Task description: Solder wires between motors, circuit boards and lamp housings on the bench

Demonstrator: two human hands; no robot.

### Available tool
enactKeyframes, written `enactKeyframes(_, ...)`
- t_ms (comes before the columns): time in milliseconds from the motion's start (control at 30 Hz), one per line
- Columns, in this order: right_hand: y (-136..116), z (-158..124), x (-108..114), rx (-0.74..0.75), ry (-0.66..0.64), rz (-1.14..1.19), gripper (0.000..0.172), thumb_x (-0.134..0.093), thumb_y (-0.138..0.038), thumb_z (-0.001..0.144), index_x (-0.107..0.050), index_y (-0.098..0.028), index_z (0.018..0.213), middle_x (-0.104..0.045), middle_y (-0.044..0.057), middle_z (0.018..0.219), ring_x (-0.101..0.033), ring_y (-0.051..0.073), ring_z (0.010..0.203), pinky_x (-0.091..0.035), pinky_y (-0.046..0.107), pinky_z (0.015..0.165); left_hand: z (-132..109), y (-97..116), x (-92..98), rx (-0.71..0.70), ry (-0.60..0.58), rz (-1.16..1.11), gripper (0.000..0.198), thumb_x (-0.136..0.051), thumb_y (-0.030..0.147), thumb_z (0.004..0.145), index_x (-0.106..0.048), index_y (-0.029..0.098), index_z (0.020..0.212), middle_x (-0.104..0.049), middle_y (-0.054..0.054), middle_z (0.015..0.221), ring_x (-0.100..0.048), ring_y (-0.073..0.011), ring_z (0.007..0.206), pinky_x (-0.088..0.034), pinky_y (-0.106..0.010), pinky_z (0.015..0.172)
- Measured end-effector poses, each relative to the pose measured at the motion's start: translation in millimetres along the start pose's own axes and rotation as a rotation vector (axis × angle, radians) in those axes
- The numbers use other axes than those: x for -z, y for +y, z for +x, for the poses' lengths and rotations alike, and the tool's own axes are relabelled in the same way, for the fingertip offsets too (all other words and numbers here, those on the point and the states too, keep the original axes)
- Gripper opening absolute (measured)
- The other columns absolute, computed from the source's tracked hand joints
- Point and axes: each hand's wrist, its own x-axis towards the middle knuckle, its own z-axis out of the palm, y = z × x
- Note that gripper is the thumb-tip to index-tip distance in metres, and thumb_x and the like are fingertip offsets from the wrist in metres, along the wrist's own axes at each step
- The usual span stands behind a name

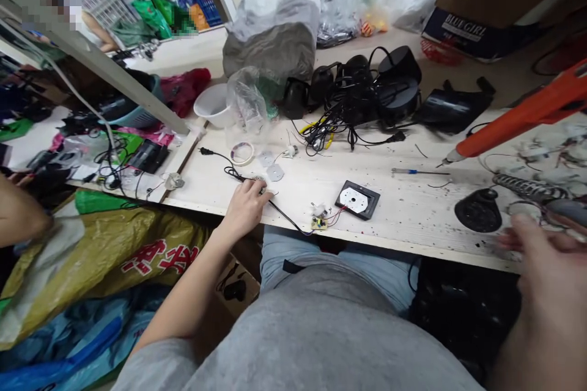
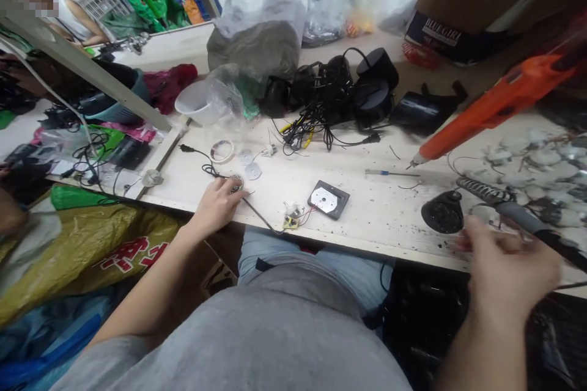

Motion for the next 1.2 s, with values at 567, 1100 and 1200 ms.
enactKeyframes(567,-62.4,-109.6,-113.7,0.934,-0.721,-0.338,0.035,-0.050,-0.039,0.100,-0.062,-0.021,0.128,-0.066,0.013,0.110,-0.061,0.029,0.100,-0.049,0.044,0.081,61.8,-46.5,100.6,-0.020,0.351,-0.146,0.028,-0.054,0.040,0.101,-0.075,0.023,0.106,-0.072,-0.005,0.091,-0.067,-0.0225,0.093,-0.049,-0.041,0.090)
enactKeyframes(1100,-74.3,-93.9,-89.4,0.915,-0.549,-0.001,0.027,-0.057,-0.041,0.101,-0.066,-0.019,0.115,-0.067,0.011,0.097,-0.063,0.031,0.089,-0.049,0.043,0.079,34.9,-75.2,312.7,0.207,0.597,0.196,0.065,-0.037,0.051,0.096,-0.070,-0.002,0.112,-0.067,-0.002,0.092,-0.070,-0.0150,0.100,-0.050,-0.044,0.084)
enactKeyframes(1200,-61.0,-89.1,-85.2,0.848,-0.516,-0.025,0.022,-0.060,-0.036,0.099,-0.068,-0.020,0.112,-0.066,0.011,0.096,-0.062,0.032,0.088,-0.045,0.043,0.073,8.8,-102.8,343.5,0.452,0.653,0.331,0.056,-0.054,0.048,0.095,-0.071,-0.003,0.110,-0.067,-0.002,0.095,-0.066,-0.0154,0.105,-0.049,-0.047,0.095)
